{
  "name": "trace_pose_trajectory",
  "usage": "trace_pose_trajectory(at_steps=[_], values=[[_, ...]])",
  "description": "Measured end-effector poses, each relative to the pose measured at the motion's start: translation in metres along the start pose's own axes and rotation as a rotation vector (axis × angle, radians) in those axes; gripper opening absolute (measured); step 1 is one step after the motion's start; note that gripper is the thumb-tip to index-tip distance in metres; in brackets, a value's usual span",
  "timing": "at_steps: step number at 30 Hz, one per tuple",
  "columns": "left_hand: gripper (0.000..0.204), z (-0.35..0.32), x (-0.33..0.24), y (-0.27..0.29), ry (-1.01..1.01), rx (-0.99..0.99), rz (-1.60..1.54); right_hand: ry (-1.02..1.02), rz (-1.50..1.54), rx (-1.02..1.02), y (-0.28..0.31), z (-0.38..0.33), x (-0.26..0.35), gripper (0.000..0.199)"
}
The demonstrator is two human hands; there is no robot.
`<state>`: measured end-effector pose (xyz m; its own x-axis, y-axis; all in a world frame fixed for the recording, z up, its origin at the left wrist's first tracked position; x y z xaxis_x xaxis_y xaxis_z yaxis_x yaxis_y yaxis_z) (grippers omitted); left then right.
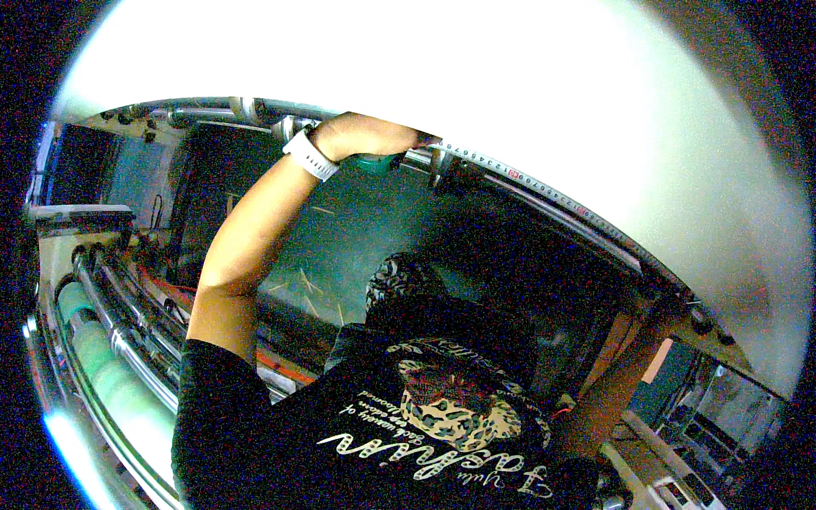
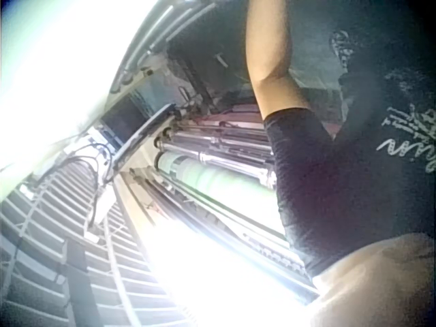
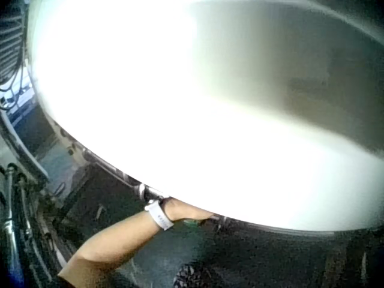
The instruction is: The person uses a measuring tape and hand-tightens components on a series of large cylindrical rollers within an industrial machine.
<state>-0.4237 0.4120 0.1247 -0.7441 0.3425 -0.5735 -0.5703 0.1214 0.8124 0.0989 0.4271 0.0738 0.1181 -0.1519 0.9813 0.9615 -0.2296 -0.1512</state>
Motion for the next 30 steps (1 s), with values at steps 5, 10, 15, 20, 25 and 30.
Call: trace_pose_trajectory(at_steps=[5,10,15,20,25,30], values=[[0.019,-0.003,-0.006,0.007,0.002,0.027,0.003,0.017,0.105,0.223,-0.028,-0.013,0.013,0.038],[0.022,0.001,-0.008,0.006,0.012,0.071,-0.065,0.038,0.045,0.153,-0.006,-0.006,0.007,0.036],[0.020,0.003,0.004,-0.002,0.001,0.001,-0.057,0.020,0.006,0.128,0.019,0.003,-0.001,0.034],[0.017,0.001,0.004,-0.001,-0.019,-0.015,0.042,-0.019,0.020,-0.088,0.025,0.005,-0.010,0.026],[0.017,0.001,0.007,-0.003,0.007,-0.001,-0.018,-0.015,0.038,-0.055,0.030,0.009,-0.014,0.018],[0.017,0.001,0.005,-0.004,-0.010,0.003,-0.006,0.010,0.030,-0.016,0.009,-0.001,-0.002,0.018]])
Point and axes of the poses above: each hand's wrist, its own z-axis towards the middle knuckle, its own y-axis out of the back of the hand, x = y × z, the point moved 10 cm from there along z, towards the middle knuckle, and after that the axes turned 6 degrees about -z, right-handed, at the moved point
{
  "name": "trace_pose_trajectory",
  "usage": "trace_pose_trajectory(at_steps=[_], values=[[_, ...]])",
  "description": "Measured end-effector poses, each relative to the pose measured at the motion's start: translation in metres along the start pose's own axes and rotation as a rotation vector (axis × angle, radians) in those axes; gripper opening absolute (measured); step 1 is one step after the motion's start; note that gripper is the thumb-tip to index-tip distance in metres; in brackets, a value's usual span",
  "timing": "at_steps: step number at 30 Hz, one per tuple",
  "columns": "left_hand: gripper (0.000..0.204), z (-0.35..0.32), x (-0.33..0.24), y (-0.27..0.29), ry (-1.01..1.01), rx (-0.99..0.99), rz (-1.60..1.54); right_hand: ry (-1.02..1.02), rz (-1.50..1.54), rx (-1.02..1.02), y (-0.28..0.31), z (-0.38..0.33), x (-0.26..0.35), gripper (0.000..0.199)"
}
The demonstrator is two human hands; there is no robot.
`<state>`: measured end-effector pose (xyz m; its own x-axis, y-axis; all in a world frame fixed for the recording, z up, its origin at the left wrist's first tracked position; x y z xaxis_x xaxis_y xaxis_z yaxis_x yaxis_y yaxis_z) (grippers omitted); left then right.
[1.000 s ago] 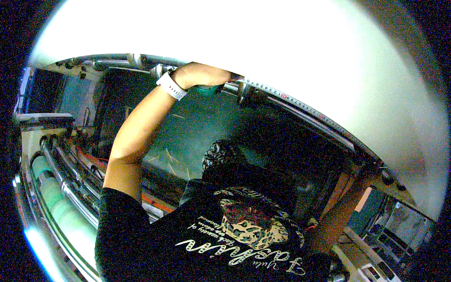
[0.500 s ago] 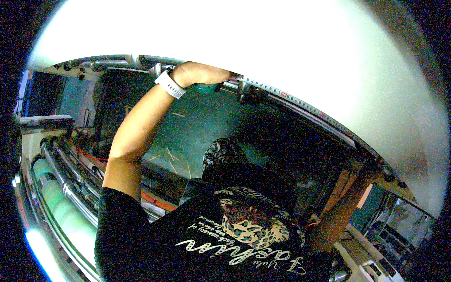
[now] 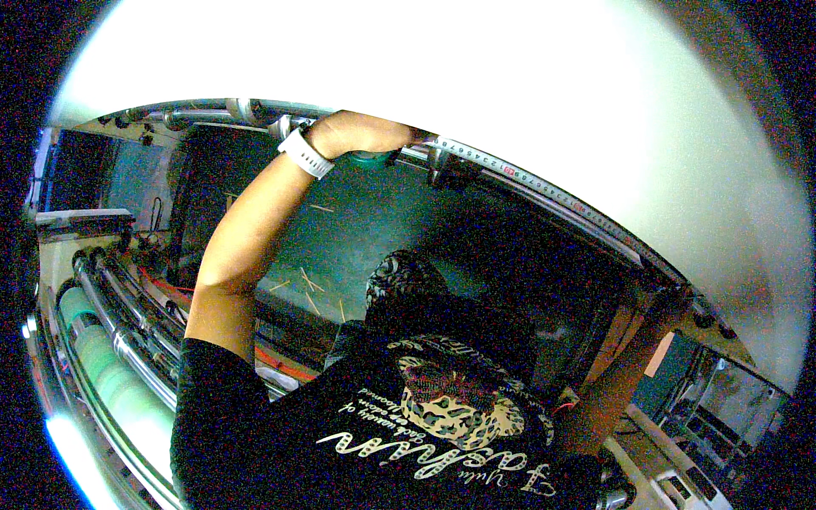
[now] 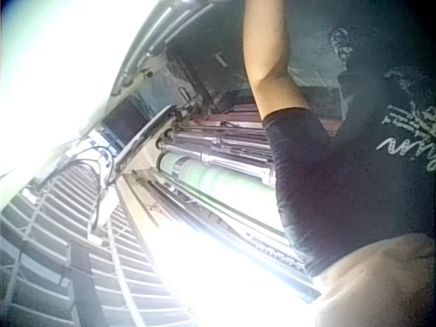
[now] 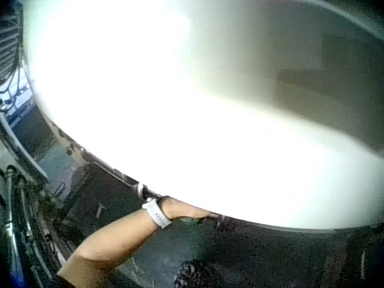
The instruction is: The person uses a measuring tape and hand-tightens components on a series of large cylindrical rollers within an industrial machine.
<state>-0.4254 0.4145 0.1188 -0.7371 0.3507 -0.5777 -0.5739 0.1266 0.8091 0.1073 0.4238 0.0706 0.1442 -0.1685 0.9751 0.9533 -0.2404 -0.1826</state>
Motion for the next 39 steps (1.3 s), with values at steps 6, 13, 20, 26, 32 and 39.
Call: trace_pose_trajectory(at_steps=[6,13,20,26,32,39], values=[[0.017,0.001,-0.005,0.002,-0.048,-0.037,0.003,-0.060,0.005,-0.255,0.030,0.006,-0.016,0.018],[0.018,0.000,-0.003,0.003,0.025,-0.006,-0.051,0.003,0.053,0.071,-0.008,-0.002,0.000,0.018],[0.019,0.001,0.001,-0.004,0.051,0.035,-0.062,-0.013,-0.007,-0.007,-0.001,-0.002,0.000,0.017],[0.018,0.001,0.005,-0.007,0.075,0.018,-0.088,0.028,0.012,0.157,-0.037,-0.014,0.018,0.017],[0.018,0.005,0.007,-0.011,0.058,0.042,-0.169,-0.012,-0.109,0.047,0.010,0.010,0.003,0.020],[0.020,0.002,0.005,-0.008,0.052,0.048,-0.187,-0.008,0.019,-0.080,0.004,0.011,-0.002,0.017]])
Point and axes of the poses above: each hand's wrist, its own z-axis towards the middle knuckle, its own y-axis out of the back of the hand, x = y × z, the point moved 10 cm from there along z, towards the middle knuckle, and after that the axes turned 6 degrees about -z, right-handed, at the moved point
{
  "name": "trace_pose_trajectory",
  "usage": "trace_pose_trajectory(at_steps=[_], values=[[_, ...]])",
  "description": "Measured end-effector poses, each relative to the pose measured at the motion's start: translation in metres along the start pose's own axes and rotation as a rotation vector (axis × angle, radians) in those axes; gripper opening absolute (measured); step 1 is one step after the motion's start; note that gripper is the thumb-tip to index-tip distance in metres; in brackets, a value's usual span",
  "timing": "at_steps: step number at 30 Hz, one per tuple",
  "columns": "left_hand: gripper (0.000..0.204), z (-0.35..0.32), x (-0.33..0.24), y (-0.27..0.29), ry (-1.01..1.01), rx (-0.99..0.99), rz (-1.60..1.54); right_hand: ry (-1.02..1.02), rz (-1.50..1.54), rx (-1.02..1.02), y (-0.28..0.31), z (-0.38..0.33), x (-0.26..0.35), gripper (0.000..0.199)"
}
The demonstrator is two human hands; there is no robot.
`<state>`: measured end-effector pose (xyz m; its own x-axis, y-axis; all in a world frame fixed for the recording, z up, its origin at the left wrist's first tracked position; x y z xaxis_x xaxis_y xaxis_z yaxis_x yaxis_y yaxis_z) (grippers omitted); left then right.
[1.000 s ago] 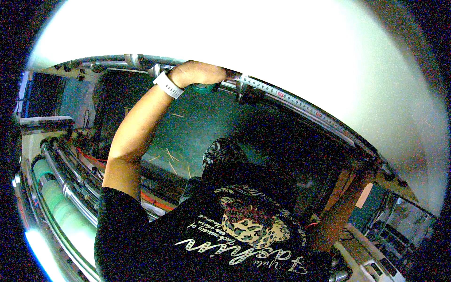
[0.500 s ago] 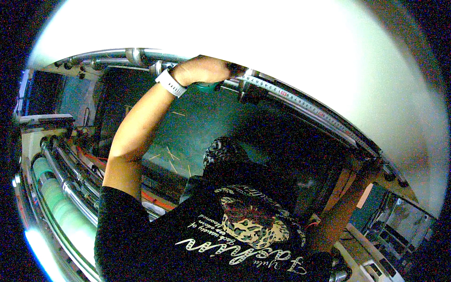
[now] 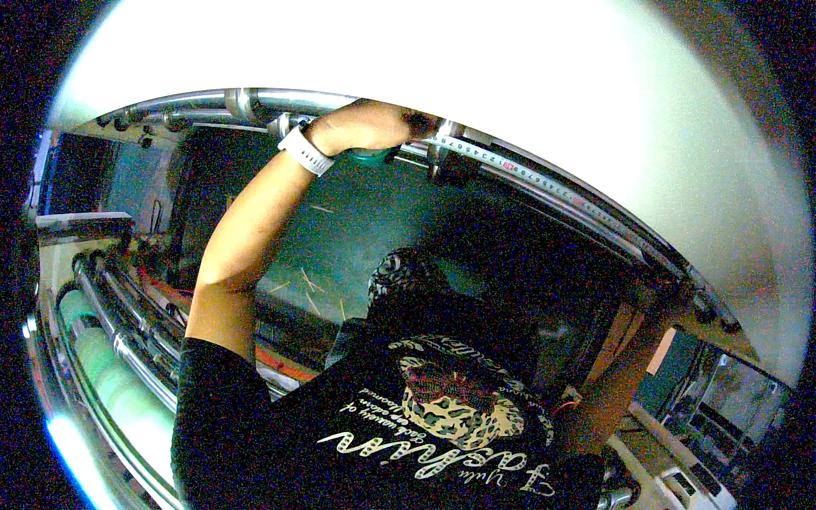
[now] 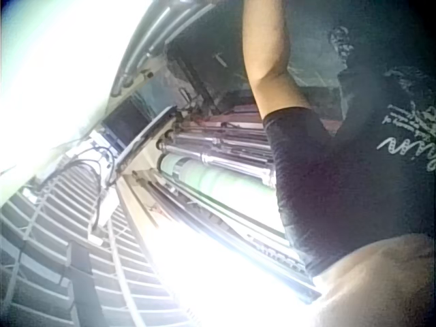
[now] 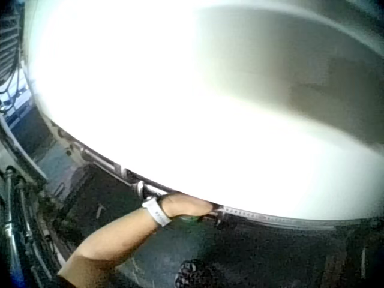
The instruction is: The person uses a measuring tape and hand-tightens components on a series of large cylindrical rollers within an industrial machine.
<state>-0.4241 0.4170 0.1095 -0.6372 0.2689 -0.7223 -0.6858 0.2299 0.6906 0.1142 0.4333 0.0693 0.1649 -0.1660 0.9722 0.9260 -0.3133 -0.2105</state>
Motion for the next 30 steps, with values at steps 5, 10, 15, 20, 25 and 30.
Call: trace_pose_trajectory(at_steps=[5,10,15,20,25,30], values=[[0.019,-0.001,0.001,-0.002,0.044,0.035,-0.057,-0.004,0.117,0.115,0.034,0.026,-0.026,0.016],[0.019,0.002,-0.007,-0.002,0.050,0.061,-0.040,0.082,-0.196,-0.239,0.109,0.052,-0.035,0.028],[0.021,0.004,-0.006,-0.007,-0.031,-0.021,0.111,-0.086,0.115,0.379,0.066,0.046,-0.066,0.039],[0.026,-0.018,0.002,0.003,0.033,-0.083,0.251,0.027,-0.326,-0.102,0.083,0.039,-0.049,0.031],[0.034,-0.013,0.009,0.004,0.162,-0.017,0.225,0.134,-0.120,-0.298,0.071,0.028,-0.037,0.014],[0.035,-0.014,0.007,0.004,0.152,-0.012,0.170,0.106,-0.196,-0.260,0.068,0.024,-0.025,0.022]])
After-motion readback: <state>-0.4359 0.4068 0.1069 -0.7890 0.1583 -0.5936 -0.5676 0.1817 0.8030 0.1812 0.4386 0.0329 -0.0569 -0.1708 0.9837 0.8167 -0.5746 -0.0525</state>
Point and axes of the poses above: each hand's wrist, its own z-axis towards the middle knuckle, its own y-axis out of the back of the hand, x = y × z, the point moved 10 cm from there along z, towards the middle knuckle, and after that the axes turned 6 degrees about -z, right-handed, at the moved point
